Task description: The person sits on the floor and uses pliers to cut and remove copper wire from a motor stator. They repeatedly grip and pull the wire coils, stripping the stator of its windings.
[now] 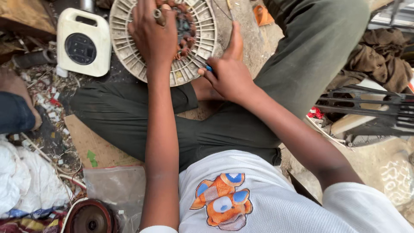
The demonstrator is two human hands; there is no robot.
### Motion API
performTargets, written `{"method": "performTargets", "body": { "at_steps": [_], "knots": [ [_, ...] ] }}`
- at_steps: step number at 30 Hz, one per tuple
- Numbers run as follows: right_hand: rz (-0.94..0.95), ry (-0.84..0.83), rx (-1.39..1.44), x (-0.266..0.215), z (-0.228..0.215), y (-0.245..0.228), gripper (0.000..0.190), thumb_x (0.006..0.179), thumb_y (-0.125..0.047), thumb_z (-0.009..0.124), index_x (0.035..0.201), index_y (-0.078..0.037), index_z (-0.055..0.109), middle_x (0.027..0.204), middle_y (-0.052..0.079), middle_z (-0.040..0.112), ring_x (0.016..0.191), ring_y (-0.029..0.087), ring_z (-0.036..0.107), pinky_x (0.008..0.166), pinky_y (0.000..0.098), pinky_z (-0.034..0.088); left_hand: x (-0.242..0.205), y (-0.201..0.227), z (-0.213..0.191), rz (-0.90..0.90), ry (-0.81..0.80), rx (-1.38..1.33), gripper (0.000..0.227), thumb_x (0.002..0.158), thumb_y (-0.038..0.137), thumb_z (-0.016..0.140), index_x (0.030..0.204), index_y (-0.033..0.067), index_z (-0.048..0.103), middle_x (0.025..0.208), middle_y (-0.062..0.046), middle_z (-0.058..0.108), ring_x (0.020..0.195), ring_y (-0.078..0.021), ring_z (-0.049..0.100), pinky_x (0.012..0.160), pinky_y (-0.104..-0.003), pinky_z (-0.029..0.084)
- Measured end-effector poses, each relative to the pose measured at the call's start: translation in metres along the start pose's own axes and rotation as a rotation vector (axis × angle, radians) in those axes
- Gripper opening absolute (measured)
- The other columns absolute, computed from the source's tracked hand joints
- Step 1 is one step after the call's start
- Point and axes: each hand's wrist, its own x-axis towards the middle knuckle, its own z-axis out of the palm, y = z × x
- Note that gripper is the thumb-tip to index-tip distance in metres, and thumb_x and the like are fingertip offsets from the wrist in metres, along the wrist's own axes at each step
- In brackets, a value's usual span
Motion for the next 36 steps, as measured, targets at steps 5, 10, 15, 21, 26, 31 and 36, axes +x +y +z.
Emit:
{"method": "performTargets", "body": {
  "at_steps": [5,10,15,21,26,31,36],
  "knots": [
    [0.185,-0.386,0.523,0.025,-0.009,0.010,0.048,0.100,-0.042,0.060,0.109,0.002,0.075,0.090,0.014,0.077,0.086,0.030,0.073,0.080,0.0403,0.056,0.009,-0.004,-0.004,-0.043,-0.108,-0.040,0.025,0.110,0.026,0.052,0.127,0.0096,0.059,0.122,-0.009,0.064,0.117,-0.0292,0.061,0.100,-0.054,0.041],
    [-0.109,0.065,-0.184,0.013,0.001,-0.004,0.028,0.091,-0.024,0.065,0.100,0.003,0.064,0.085,0.028,0.072,0.094,0.040,0.073,0.095,0.0524,0.045,0.015,0.008,-0.005,-0.102,-0.050,-0.009,0.020,0.103,0.018,0.049,0.116,0.0099,0.062,0.113,-0.008,0.066,0.113,-0.0279,0.063,0.095,-0.054,0.041],
    [-0.324,0.423,-1.000,-0.005,0.011,-0.020,0.015,0.080,-0.008,0.066,0.080,0.002,0.054,0.080,0.033,0.067,0.095,0.048,0.072,0.102,0.0687,0.034,0.011,0.019,0.001,-0.146,0.000,0.111,0.014,0.098,0.016,0.056,0.107,0.0075,0.063,0.112,-0.007,0.066,0.111,-0.0288,0.062,0.089,-0.051,0.043],
    [-0.420,-0.082,-1.197,0.015,-0.022,-0.006,0.003,0.091,-0.007,0.062,0.092,-0.004,0.061,0.061,0.004,0.061,0.060,0.021,0.065,0.109,0.0782,0.031,0.013,0.039,0.000,0.091,0.183,0.145,0.016,0.102,0.011,0.060,0.116,0.0147,0.066,0.120,-0.007,0.065,0.118,-0.0285,0.059,0.095,-0.051,0.041],
    [-0.127,-0.157,-0.494,0.016,-0.025,-0.015,0.028,0.107,-0.034,0.059,0.095,-0.011,0.071,0.062,0.006,0.067,0.079,0.023,0.067,0.117,0.0768,0.030,0.020,0.013,0.005,-0.111,-0.056,-0.001,0.021,0.098,0.010,0.056,0.117,0.0154,0.065,0.118,-0.004,0.069,0.113,-0.0237,0.066,0.100,-0.052,0.041],
    [0.481,-0.627,0.880,0.030,-0.023,-0.006,0.040,0.105,-0.032,0.053,0.114,0.004,0.066,0.086,0.008,0.076,0.073,0.020,0.072,0.057,0.0338,0.058,0.012,-0.009,-0.001,-0.119,-0.143,-0.186,0.019,0.105,0.015,0.057,0.123,0.0119,0.063,0.123,-0.009,0.069,0.119,-0.0317,0.064,0.104,-0.055,0.041],
    [0.546,-0.654,1.018,0.033,-0.014,0.007,0.041,0.101,-0.019,0.051,0.135,0.004,0.051,0.112,0.013,0.072,0.094,0.023,0.075,0.066,0.0328,0.065,0.017,0.000,-0.006,-0.111,-0.128,-0.166,0.021,0.102,0.012,0.055,0.121,0.0116,0.064,0.122,-0.007,0.073,0.118,-0.0320,0.067,0.102,-0.057,0.038]
  ]
}}
